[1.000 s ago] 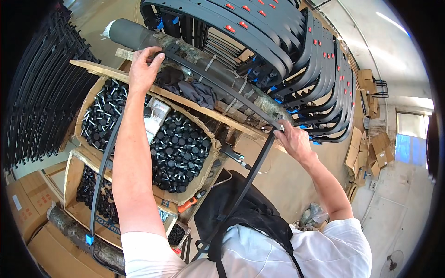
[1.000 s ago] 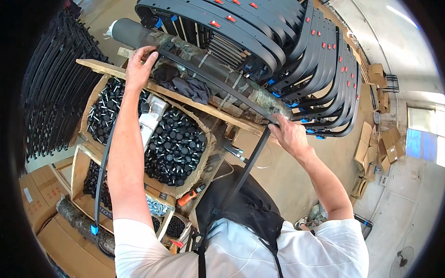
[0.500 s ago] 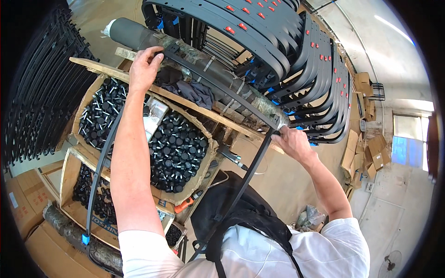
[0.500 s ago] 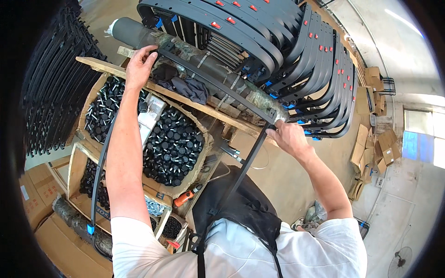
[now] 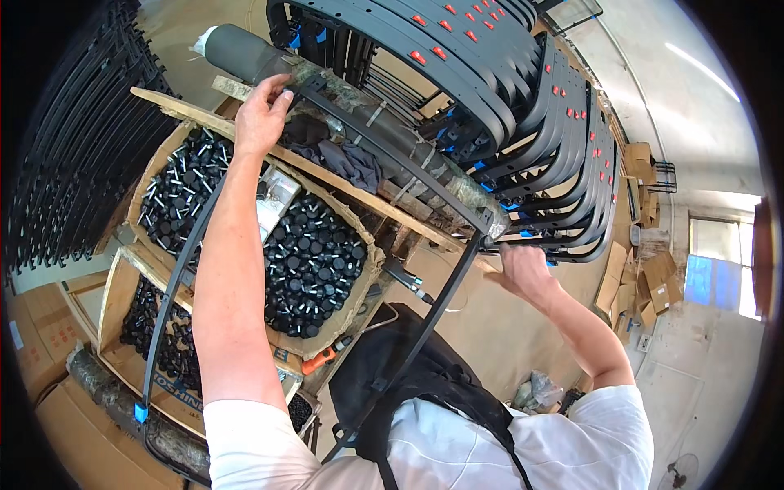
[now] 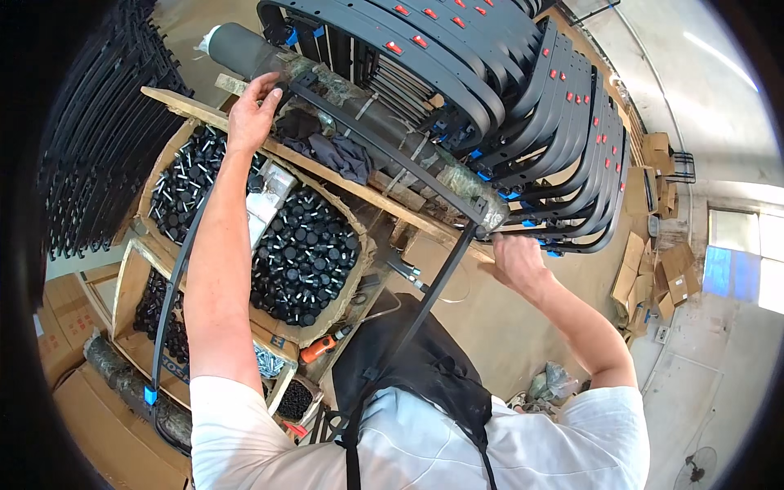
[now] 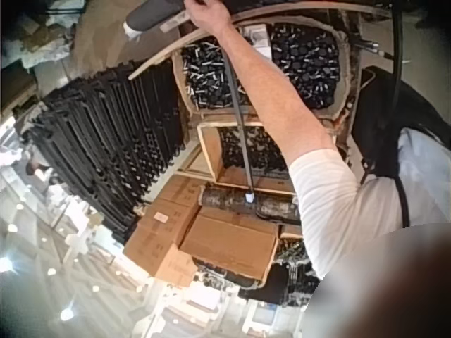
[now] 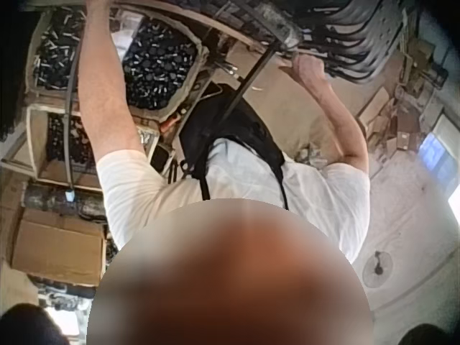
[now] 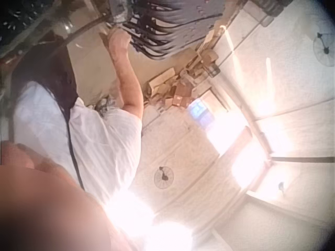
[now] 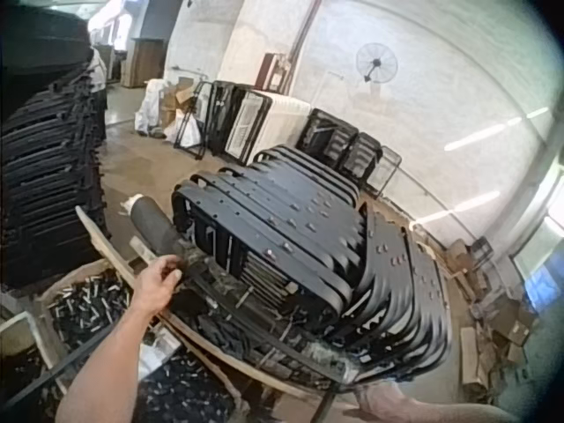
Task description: Assemble outdoor heating units by attaching plastic housings and electrical components using a pneumatic screwdriver.
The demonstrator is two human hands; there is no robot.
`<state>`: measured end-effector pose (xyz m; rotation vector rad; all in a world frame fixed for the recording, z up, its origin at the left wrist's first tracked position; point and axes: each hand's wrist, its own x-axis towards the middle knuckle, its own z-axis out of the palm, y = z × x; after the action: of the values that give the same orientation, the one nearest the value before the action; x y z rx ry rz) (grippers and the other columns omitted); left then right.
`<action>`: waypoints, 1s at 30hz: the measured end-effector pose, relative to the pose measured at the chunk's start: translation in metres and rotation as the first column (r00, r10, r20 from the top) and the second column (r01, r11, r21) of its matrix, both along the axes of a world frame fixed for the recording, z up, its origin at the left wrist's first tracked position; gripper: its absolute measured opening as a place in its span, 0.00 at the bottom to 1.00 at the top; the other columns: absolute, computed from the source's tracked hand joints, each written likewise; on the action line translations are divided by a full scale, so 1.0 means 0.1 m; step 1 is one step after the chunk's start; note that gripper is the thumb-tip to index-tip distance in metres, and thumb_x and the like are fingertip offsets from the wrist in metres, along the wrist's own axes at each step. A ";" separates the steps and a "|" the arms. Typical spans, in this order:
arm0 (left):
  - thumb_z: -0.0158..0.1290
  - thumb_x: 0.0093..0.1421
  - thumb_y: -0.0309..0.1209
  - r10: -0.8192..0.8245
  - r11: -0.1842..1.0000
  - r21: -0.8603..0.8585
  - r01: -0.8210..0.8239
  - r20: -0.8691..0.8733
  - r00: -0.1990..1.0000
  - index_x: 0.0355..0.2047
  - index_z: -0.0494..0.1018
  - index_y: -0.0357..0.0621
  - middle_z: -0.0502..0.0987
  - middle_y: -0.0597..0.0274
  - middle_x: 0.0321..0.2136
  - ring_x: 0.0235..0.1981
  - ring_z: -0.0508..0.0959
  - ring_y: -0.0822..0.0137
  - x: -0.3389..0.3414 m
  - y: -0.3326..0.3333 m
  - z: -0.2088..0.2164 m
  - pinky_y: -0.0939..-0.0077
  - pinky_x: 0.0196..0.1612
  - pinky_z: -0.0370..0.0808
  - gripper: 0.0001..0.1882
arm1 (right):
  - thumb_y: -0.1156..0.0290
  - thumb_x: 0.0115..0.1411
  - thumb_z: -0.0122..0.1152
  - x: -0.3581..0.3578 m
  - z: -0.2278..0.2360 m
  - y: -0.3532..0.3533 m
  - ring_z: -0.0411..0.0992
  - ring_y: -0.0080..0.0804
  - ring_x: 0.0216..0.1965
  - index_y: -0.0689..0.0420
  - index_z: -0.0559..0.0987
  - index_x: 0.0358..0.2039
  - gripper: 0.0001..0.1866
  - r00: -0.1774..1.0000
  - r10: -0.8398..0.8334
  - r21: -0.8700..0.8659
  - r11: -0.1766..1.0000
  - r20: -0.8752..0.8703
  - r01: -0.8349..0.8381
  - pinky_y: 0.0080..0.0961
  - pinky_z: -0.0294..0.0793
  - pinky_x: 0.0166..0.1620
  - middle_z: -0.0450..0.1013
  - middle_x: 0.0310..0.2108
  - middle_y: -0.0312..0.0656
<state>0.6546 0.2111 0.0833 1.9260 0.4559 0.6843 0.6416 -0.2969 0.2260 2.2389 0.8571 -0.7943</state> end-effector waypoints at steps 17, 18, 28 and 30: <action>0.59 0.68 0.38 -0.034 0.996 0.075 0.041 -0.086 0.996 0.53 0.82 0.55 0.85 0.56 0.46 0.48 0.84 0.54 0.04 -0.10 0.10 0.62 0.54 0.78 0.15 | 0.66 0.59 0.65 0.22 -0.09 -0.09 0.84 0.42 0.37 0.54 0.83 0.36 0.08 0.977 0.200 0.075 0.976 0.076 -0.206 0.40 0.82 0.35 0.83 0.34 0.47; 0.60 0.67 0.39 -0.026 0.993 0.111 0.040 -0.128 0.991 0.53 0.82 0.56 0.84 0.56 0.46 0.48 0.83 0.54 0.07 -0.13 0.12 0.62 0.54 0.78 0.15 | 0.65 0.60 0.64 0.27 -0.12 -0.19 0.84 0.42 0.37 0.53 0.83 0.35 0.07 0.975 0.216 -0.267 0.937 -0.059 -0.224 0.41 0.82 0.35 0.83 0.34 0.47; 0.53 0.65 0.33 -0.041 0.981 0.183 0.069 -0.156 0.987 0.62 0.76 0.59 0.81 0.55 0.56 0.58 0.79 0.51 0.01 -0.10 0.12 0.60 0.62 0.76 0.24 | 0.55 0.68 0.61 0.07 0.03 0.16 0.83 0.44 0.31 0.63 0.77 0.48 0.22 0.973 0.112 0.360 0.916 0.200 -0.179 0.43 0.81 0.32 0.82 0.29 0.48; 0.57 0.60 0.40 -0.054 0.969 0.231 0.091 -0.163 0.985 0.68 0.70 0.56 0.81 0.61 0.58 0.59 0.80 0.52 0.04 -0.16 0.19 0.60 0.64 0.75 0.34 | 0.51 0.70 0.59 0.07 -0.21 0.00 0.84 0.46 0.30 0.65 0.77 0.48 0.25 0.972 0.158 0.300 0.932 0.176 -0.205 0.42 0.81 0.31 0.82 0.28 0.50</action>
<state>0.6591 0.1952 0.1026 2.2222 0.4120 0.5626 0.6486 -0.2969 0.2049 2.4105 1.1668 -0.4185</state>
